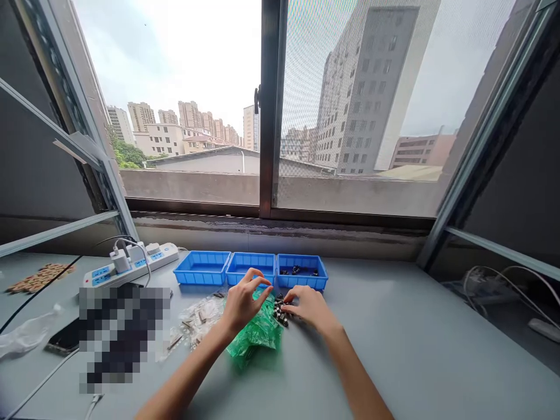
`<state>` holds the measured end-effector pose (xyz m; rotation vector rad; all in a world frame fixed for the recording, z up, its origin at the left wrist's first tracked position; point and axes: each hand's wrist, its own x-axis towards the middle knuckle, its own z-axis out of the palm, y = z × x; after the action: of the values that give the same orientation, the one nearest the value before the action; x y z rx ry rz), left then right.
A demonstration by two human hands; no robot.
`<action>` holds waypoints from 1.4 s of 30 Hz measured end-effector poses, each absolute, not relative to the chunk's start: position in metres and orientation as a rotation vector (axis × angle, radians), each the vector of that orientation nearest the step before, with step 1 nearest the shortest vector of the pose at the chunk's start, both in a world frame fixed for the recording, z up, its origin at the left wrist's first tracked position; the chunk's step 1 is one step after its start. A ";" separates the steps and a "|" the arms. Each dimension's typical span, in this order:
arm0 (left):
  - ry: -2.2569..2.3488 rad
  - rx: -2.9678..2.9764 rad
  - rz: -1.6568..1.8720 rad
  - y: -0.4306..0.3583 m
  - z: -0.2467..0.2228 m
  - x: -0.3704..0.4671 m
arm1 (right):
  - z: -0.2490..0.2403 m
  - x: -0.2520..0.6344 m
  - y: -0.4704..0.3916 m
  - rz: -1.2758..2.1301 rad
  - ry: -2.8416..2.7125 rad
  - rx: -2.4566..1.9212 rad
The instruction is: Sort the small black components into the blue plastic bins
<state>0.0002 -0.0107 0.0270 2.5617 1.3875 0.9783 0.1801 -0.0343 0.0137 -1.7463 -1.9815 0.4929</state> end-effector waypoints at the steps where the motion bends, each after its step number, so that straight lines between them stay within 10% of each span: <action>1: 1.384 2.561 0.968 -0.011 0.028 0.000 | 0.014 0.180 -0.034 0.491 -1.981 -1.743; 42: 1.115 2.594 0.878 -0.007 0.027 -0.004 | 0.018 0.169 -0.029 0.775 -1.551 -1.330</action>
<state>-0.0035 -0.0073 0.0268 2.5943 1.1147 0.8777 0.1686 -0.0292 0.0183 -1.3296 -1.5509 0.7747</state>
